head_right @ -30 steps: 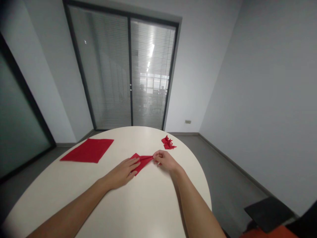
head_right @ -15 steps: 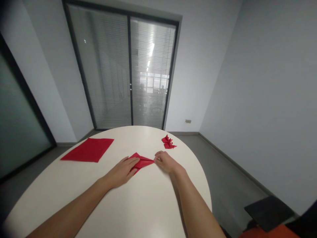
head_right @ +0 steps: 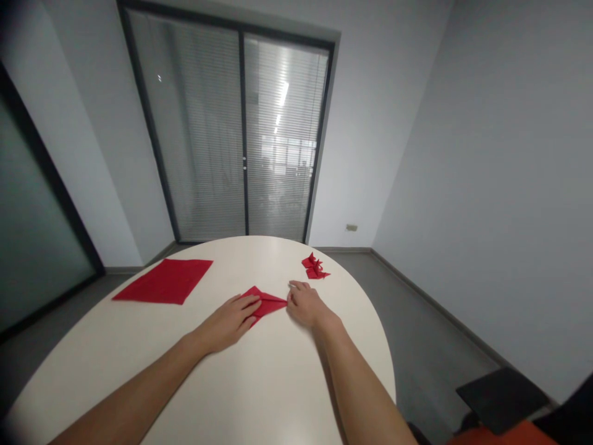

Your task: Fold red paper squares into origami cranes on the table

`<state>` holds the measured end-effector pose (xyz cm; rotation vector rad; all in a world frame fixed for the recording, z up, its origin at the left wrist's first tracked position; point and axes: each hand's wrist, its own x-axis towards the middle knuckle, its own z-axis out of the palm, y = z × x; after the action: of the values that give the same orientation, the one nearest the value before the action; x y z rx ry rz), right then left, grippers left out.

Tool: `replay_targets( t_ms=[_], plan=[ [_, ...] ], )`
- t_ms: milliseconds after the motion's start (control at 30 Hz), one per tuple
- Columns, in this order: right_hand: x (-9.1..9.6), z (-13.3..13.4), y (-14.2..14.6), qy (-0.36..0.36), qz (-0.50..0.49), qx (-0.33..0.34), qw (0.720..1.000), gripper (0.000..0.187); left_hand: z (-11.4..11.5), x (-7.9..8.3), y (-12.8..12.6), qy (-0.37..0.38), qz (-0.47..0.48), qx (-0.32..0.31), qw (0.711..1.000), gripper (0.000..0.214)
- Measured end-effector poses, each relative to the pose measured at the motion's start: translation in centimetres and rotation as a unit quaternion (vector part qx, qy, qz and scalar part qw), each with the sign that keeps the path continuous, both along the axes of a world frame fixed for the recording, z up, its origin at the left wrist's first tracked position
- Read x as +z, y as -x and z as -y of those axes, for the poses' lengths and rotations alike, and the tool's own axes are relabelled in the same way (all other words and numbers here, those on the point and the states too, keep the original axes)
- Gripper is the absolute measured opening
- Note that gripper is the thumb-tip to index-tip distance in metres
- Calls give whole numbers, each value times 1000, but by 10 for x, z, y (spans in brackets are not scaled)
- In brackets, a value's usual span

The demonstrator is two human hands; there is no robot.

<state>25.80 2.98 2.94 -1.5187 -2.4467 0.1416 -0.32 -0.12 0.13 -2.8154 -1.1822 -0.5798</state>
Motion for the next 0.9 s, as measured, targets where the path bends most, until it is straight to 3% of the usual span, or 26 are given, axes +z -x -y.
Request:
replay_targets(
  t_ms=[100, 200, 333, 500, 667, 800, 900],
  plan=[
    [2, 5, 15, -23, -7, 15, 1000, 33, -1, -3, 1, -3, 18, -3, 1000, 36],
    [-2, 15, 34, -17, -21, 72, 997, 48, -2, -6, 1, -2, 26, 0, 1000, 37],
    [-9, 28, 54, 69, -3, 105, 992, 59, -3, -8, 1, 0, 30, 17, 999, 40],
    [-9, 33, 63, 133, 0, 82, 988, 69, -3, -11, 1, 48, 46, 57, 996, 44],
    [-8, 33, 66, 115, 3, 83, 990, 71, -6, -19, 0, 117, 29, 32, 992, 55],
    [-11, 29, 68, 120, 22, 93, 988, 72, -7, -24, 0, 93, -11, 44, 995, 59],
    [-12, 28, 70, 121, 29, 78, 989, 73, -5, -29, -2, 72, -30, 90, 993, 60]
  ],
)
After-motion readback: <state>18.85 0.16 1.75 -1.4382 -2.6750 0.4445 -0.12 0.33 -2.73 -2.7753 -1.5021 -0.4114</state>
